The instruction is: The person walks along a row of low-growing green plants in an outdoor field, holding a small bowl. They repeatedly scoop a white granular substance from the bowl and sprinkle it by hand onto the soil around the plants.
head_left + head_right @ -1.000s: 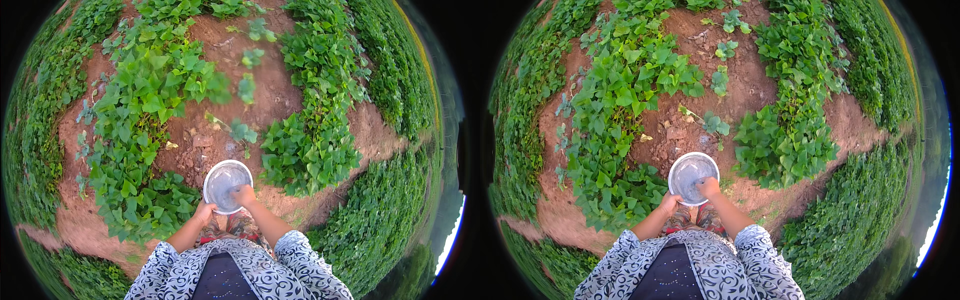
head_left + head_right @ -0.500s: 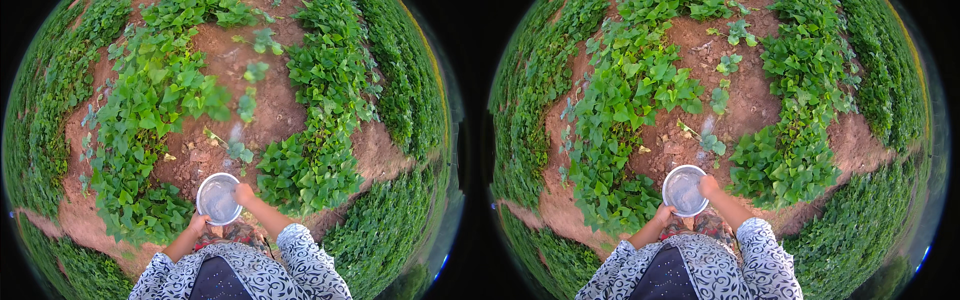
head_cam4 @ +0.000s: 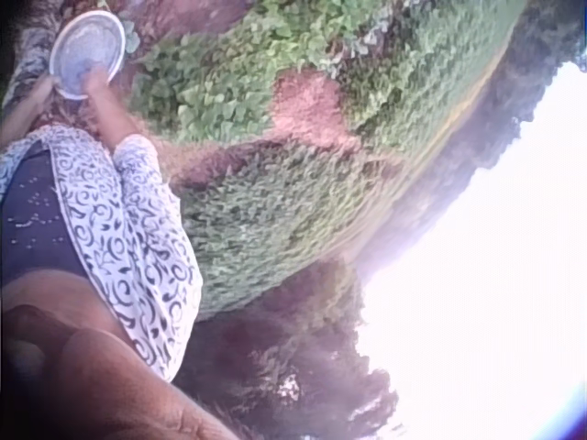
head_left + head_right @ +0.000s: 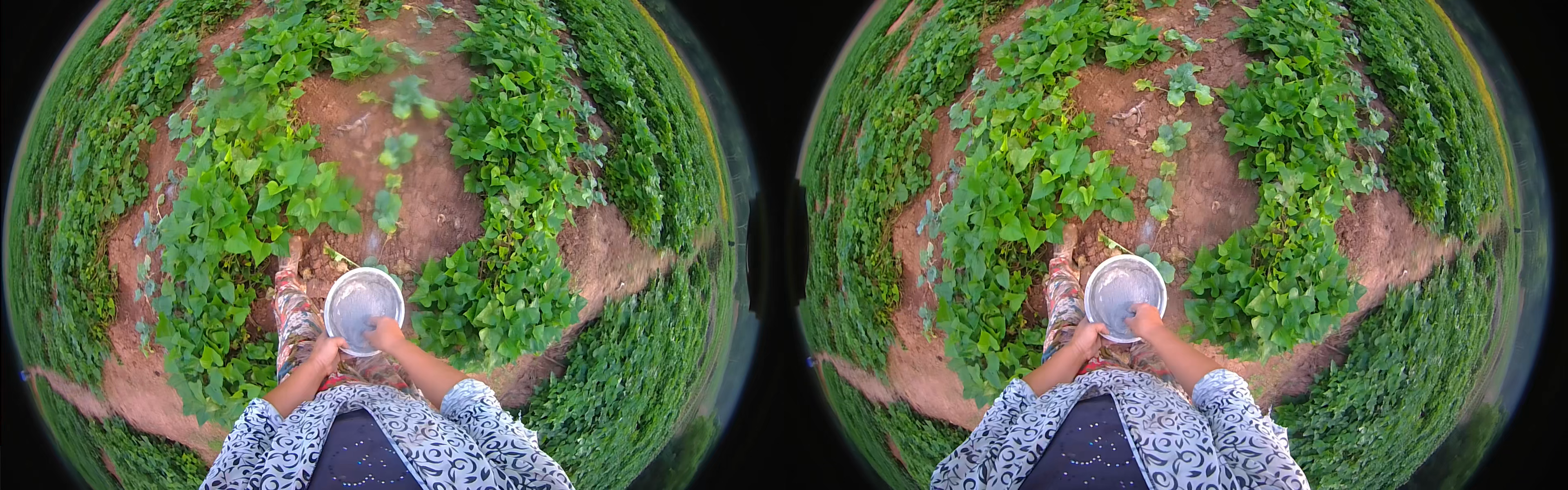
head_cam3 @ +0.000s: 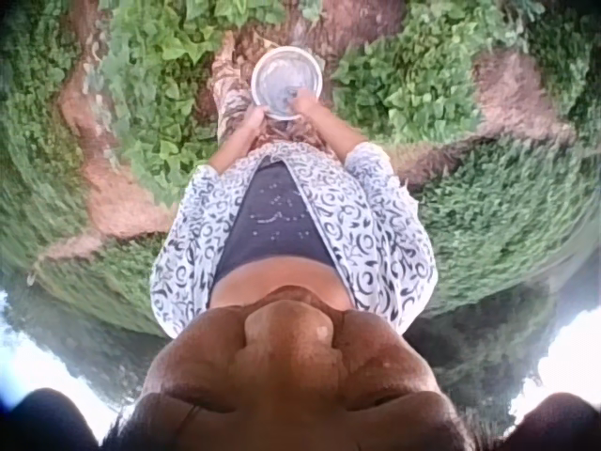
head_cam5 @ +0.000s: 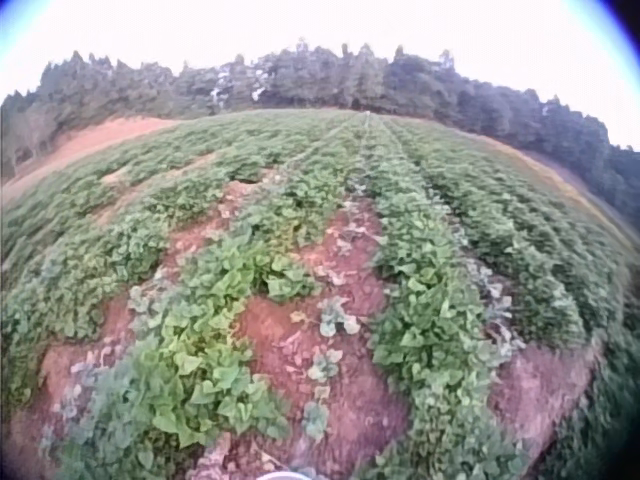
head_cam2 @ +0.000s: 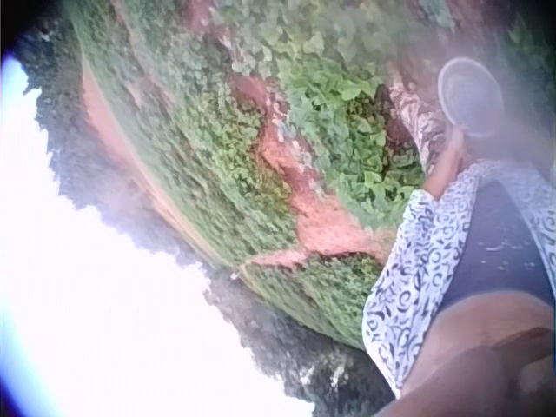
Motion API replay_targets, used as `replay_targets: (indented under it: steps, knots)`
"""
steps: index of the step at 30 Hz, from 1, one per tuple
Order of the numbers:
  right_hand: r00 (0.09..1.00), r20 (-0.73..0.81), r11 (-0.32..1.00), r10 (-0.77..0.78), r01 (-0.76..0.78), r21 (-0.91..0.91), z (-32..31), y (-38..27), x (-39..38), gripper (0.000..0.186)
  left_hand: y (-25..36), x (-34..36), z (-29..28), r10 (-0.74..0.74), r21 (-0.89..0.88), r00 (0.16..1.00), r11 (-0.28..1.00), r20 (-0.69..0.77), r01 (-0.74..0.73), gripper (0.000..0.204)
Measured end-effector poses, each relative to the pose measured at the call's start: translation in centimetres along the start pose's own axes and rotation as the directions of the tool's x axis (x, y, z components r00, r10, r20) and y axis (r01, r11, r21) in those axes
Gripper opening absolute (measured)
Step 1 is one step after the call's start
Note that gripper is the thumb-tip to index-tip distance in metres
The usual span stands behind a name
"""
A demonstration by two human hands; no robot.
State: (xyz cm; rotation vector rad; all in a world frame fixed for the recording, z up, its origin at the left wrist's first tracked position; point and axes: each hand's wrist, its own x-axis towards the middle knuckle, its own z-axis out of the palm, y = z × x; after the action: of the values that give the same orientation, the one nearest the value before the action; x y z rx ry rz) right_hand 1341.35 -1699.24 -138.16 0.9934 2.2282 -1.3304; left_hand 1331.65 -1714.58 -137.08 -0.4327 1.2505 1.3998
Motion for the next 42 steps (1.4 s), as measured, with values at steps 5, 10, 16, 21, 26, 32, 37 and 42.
replay_targets:
  steps: [5, 10, 16, 21, 26, 32, 37, 42]
  knots:
    - [0.960, 0.077, 0.867, 0.268, -0.275, 0.414, -4.6, -2.3, 4.9, 0.042, 5.6, 5.6, -0.1, -0.053, 0.049, 0.998, 0.997, 0.022, 0.052, 0.055]
    - [0.923, -0.033, 0.597, 0.383, -0.220, 0.772, -8.5, -3.6, 16.1, 0.028, 13.2, 11.5, -0.7, -0.102, 0.130, 0.995, 0.986, -0.010, 0.102, 0.063]
    - [0.822, -0.086, 0.270, 0.562, -0.085, 0.959, -14.8, -3.1, 35.3, 0.033, 22.1, 16.8, -3.6, -0.096, 0.198, 0.985, 0.972, -0.144, 0.124, 0.063]
    - [0.674, -0.334, 0.722, 0.659, -0.442, 0.533, -14.2, -5.1, 40.3, 0.041, 28.4, 20.7, -6.5, -0.189, 0.189, 0.978, 0.961, -0.085, 0.202, 0.062]
    - [0.956, -0.256, 0.989, 0.146, -0.138, 0.048, -11.0, -16.9, 34.4, 0.026, 35.9, 21.0, -5.4, -0.287, 0.258, 0.957, 0.923, -0.036, 0.286, 0.062]
    - [0.942, -0.272, 0.955, 0.195, -0.245, -0.165, -14.1, -26.2, 33.4, 0.032, 44.0, 18.8, -2.3, -0.312, 0.324, 0.947, 0.906, 0.078, 0.272, 0.066]
    - [0.958, -0.059, 0.950, 0.281, -0.287, -0.122, -16.2, -29.7, 32.4, 0.036, 47.0, 18.9, -0.5, -0.268, 0.234, 0.959, 0.942, 0.090, 0.242, 0.060]
    - [0.953, -0.031, 0.950, 0.303, -0.304, -0.069, -19.0, -33.5, 31.6, 0.038, 52.1, 19.1, 3.7, -0.327, 0.359, 0.891, 0.910, 0.315, 0.207, 0.068]
